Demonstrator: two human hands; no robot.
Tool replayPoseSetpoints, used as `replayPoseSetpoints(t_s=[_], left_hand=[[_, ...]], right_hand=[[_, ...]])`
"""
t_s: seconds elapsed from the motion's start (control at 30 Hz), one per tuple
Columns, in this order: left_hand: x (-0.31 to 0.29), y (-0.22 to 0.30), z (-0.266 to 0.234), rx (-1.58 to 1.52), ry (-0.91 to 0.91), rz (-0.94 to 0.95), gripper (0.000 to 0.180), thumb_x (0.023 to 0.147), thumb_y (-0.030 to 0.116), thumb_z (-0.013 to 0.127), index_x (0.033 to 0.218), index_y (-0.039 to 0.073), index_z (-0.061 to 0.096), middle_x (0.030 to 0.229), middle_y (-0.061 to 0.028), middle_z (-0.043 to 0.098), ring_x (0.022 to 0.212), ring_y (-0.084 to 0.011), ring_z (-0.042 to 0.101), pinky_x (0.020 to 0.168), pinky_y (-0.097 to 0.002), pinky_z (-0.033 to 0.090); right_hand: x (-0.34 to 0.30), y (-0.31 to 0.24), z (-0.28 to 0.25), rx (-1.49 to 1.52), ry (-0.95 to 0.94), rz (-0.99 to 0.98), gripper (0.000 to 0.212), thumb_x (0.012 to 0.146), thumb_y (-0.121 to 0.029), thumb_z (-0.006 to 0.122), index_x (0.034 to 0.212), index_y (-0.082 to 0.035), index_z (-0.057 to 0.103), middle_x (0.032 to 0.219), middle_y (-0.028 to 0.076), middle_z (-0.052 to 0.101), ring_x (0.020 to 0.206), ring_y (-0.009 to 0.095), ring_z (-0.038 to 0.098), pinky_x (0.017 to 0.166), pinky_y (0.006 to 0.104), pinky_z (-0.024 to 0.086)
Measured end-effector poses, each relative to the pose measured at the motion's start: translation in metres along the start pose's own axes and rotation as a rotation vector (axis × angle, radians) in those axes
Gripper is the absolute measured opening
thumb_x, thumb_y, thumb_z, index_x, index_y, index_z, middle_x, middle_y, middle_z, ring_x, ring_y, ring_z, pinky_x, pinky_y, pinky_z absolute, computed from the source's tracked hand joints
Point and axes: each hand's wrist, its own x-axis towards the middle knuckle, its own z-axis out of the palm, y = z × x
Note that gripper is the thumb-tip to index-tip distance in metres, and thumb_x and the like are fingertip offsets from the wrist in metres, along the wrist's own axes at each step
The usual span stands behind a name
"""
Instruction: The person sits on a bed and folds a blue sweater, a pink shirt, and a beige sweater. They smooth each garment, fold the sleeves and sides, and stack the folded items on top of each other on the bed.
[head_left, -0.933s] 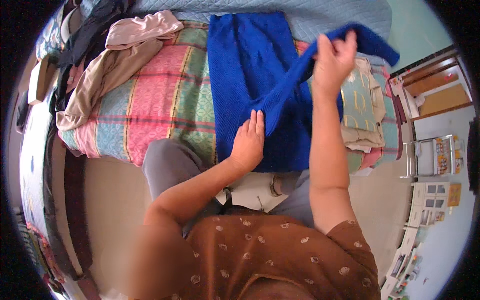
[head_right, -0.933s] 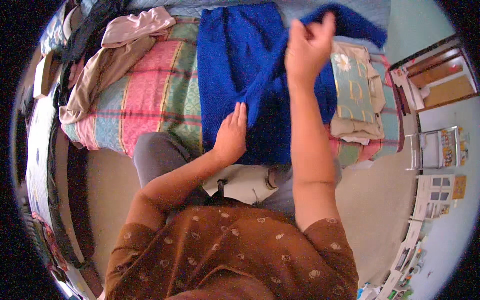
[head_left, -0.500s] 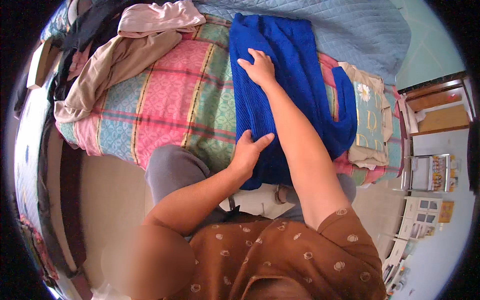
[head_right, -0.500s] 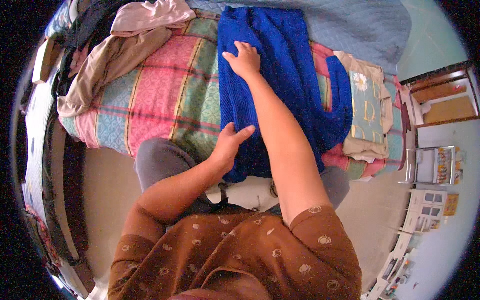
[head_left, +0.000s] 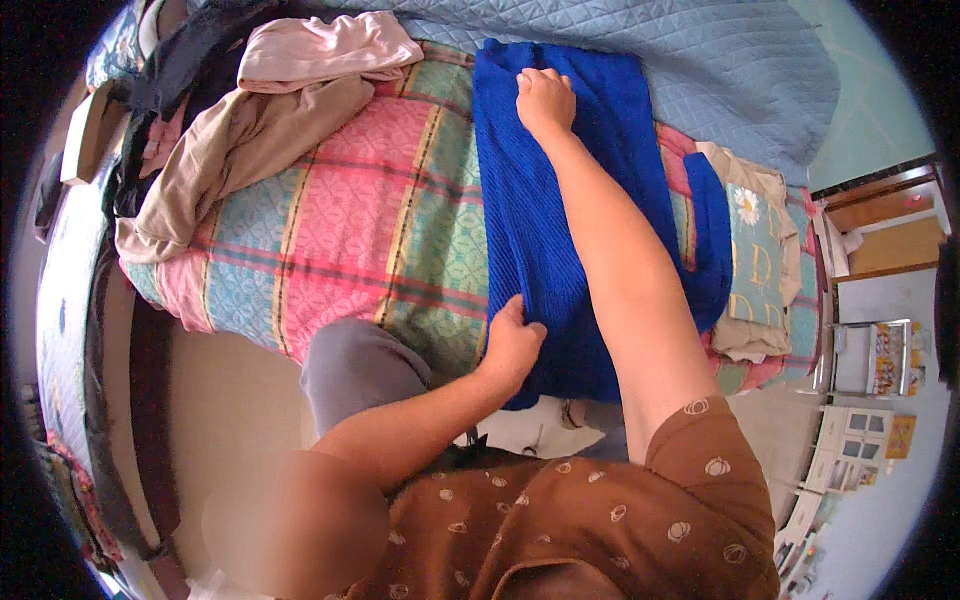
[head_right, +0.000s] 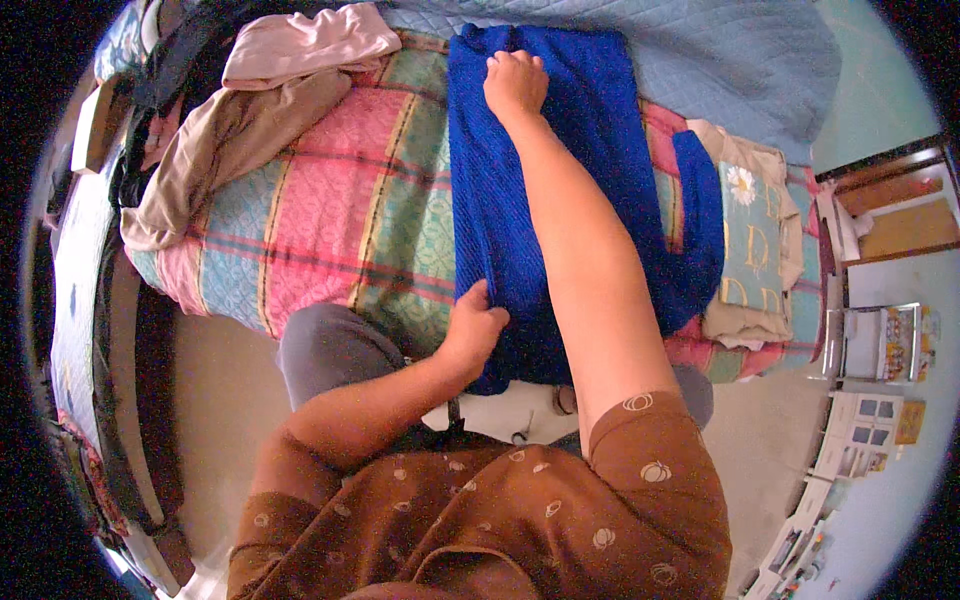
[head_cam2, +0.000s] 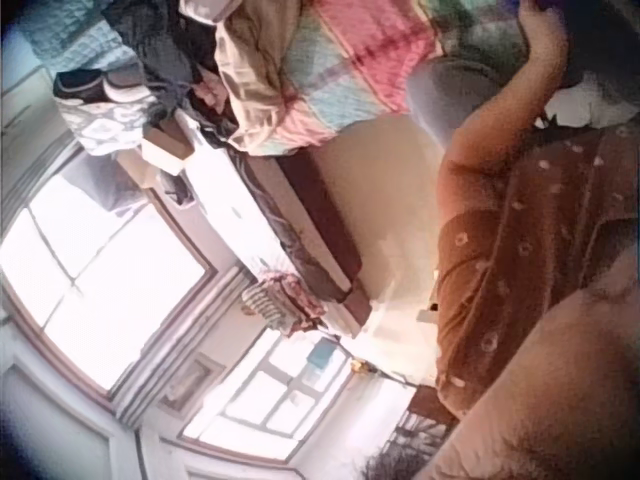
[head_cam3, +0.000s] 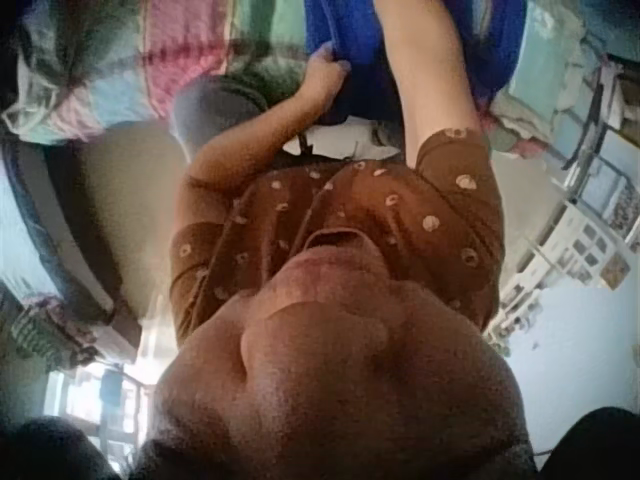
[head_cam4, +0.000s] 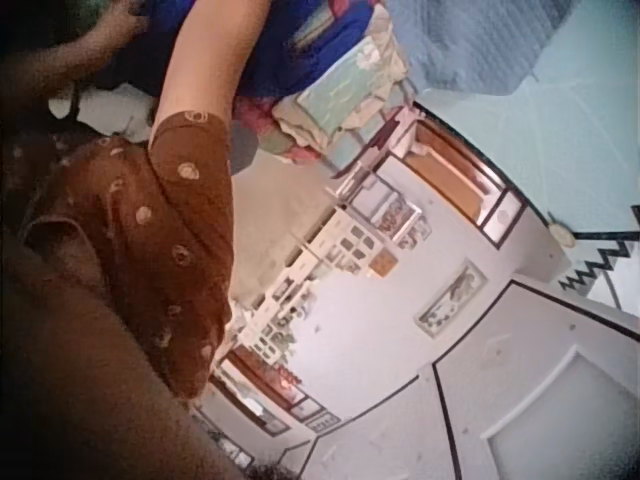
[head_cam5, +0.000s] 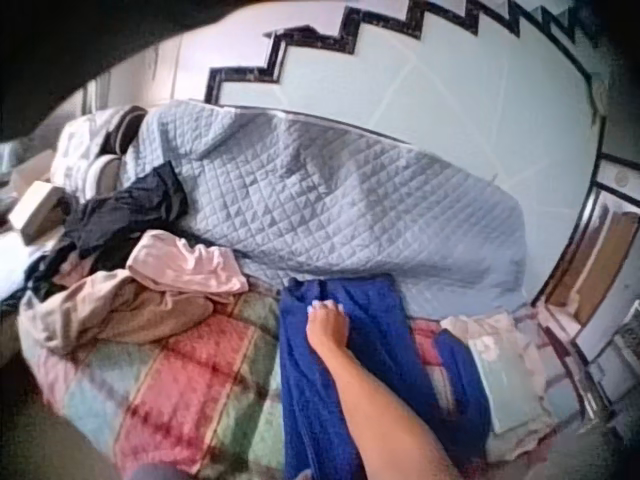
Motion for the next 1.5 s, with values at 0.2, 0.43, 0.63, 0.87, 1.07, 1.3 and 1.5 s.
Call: replayPoseSetpoints(t_s=[0.2,0.43,0.63,0.87,1.07,1.3,1.5], left_hand=[[-0.004,0.008,0.003,-0.101,-0.018,-0.031,0.040,0.077,-0.007,0.048,0.117,-0.006,0.056,0.102,-0.0107,0.065,0.090,-0.0182,0.058,0.083,-0.0288,0.047],[-0.002,0.001,0.004,-0.102,0.033,-0.062,0.037,0.078,-0.006,0.049,0.114,-0.004,0.057,0.094,-0.0060,0.063,0.084,-0.0134,0.055,0.077,-0.0282,0.047],[-0.006,0.016,0.008,-0.220,0.018,-0.086,0.031,0.080,-0.007,0.049,0.109,-0.002,0.058,0.090,-0.0029,0.061,0.079,-0.0116,0.052,0.073,-0.0282,0.045],[-0.003,0.008,0.002,-0.184,-0.017,-0.088,0.036,0.079,-0.007,0.047,0.112,-0.002,0.060,0.100,-0.0053,0.067,0.090,-0.0157,0.060,0.084,-0.0288,0.048],[0.000,0.021,-0.002,-0.168,-0.060,-0.138,0.033,0.076,-0.007,0.050,0.106,-0.002,0.063,0.096,-0.0065,0.068,0.080,-0.0166,0.061,0.076,-0.0291,0.049],[-0.014,0.021,-0.009,-0.112,-0.216,-0.198,0.035,0.076,-0.007,0.061,0.109,0.003,0.061,0.097,-0.0076,0.068,0.081,-0.0191,0.064,0.071,-0.0325,0.052],[-0.037,0.020,-0.013,0.097,-0.189,-0.179,0.023,0.080,-0.002,0.062,0.102,0.006,0.061,0.089,-0.0033,0.065,0.073,-0.0142,0.060,0.062,-0.0270,0.046]], right_hand=[[0.026,0.004,0.017,-0.175,-0.219,0.101,0.040,0.087,-0.039,0.063,0.116,-0.012,0.068,0.111,0.014,0.067,0.113,0.035,0.057,0.095,0.0458,0.049],[0.038,0.006,0.008,0.326,0.195,0.194,0.046,0.078,-0.033,0.074,0.113,-0.008,0.059,0.106,0.020,0.068,0.099,0.040,0.064,0.085,0.0485,0.050],[0.019,0.027,0.025,0.167,0.087,0.220,0.067,0.074,-0.038,0.079,0.127,-0.010,0.050,0.128,0.020,0.057,0.115,0.036,0.058,0.092,0.0486,0.047],[-0.055,0.002,-0.013,-0.110,-0.122,-0.371,0.063,0.090,-0.056,0.054,0.144,-0.025,0.044,0.154,0.008,0.034,0.144,0.030,0.027,0.113,0.0545,0.022],[-0.095,0.002,-0.034,-0.053,-0.456,-0.265,0.068,0.094,-0.061,0.042,0.151,-0.025,0.033,0.160,0.007,0.023,0.149,0.027,0.014,0.116,0.0574,0.009],[-0.257,0.025,-0.119,0.126,-0.346,-0.389,0.062,0.093,-0.050,0.051,0.148,-0.024,0.038,0.158,0.007,0.026,0.147,0.031,0.017,0.117,0.0557,0.013],[-0.373,0.021,-0.173,0.429,-0.122,-0.043,0.045,0.089,-0.018,0.063,0.132,-0.013,0.056,0.146,0.011,0.044,0.135,0.035,0.039,0.113,0.0493,0.028]])
